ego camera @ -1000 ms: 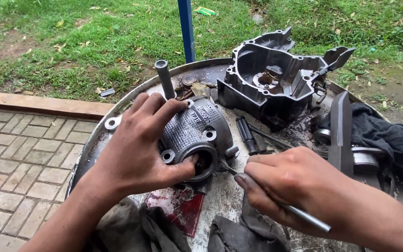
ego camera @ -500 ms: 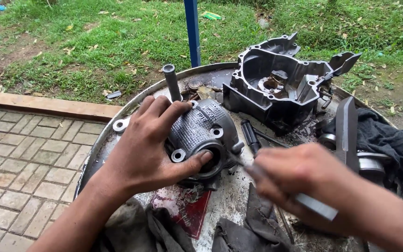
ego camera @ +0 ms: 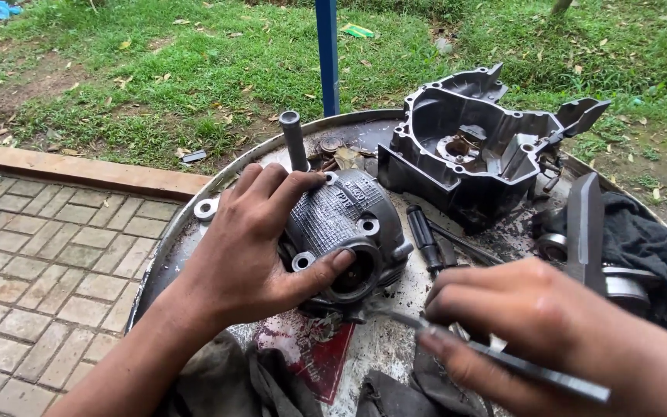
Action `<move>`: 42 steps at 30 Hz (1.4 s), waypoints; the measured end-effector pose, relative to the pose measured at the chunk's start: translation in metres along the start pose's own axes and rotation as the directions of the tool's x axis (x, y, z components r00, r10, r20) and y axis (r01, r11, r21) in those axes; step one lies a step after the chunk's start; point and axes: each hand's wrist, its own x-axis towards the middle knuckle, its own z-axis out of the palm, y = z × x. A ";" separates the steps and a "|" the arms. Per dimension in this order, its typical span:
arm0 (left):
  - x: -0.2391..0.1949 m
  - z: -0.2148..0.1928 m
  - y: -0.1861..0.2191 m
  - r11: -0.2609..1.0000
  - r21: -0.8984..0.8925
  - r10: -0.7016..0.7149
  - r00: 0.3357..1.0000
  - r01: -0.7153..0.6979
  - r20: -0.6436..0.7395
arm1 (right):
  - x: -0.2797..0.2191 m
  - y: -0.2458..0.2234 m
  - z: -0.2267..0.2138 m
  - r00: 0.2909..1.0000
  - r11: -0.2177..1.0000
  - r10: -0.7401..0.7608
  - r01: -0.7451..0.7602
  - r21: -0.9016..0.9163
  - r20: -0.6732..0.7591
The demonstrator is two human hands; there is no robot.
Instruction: The person cleans a disassembled engine casing using a small metal file and a wire brush. They scrape and scrub the exterior surfaces and crevices of the part while holding it over a metal tray containing other engine components.
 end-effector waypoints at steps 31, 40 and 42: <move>0.000 0.007 -0.002 1.000 0.003 -0.018 1.000 0.018 0.017 | -0.018 0.036 -0.022 0.946 0.946 0.309 -0.296 -0.132 0.095; -0.001 0.009 -0.002 0.996 0.037 -0.088 0.993 0.085 0.075 | -0.001 0.023 -0.049 0.264 0.169 0.957 -0.844 -0.508 -0.120; -0.001 0.010 -0.003 0.995 0.047 -0.089 0.992 0.085 0.088 | -0.019 0.032 -0.048 0.535 0.182 0.762 -0.718 -0.672 -0.365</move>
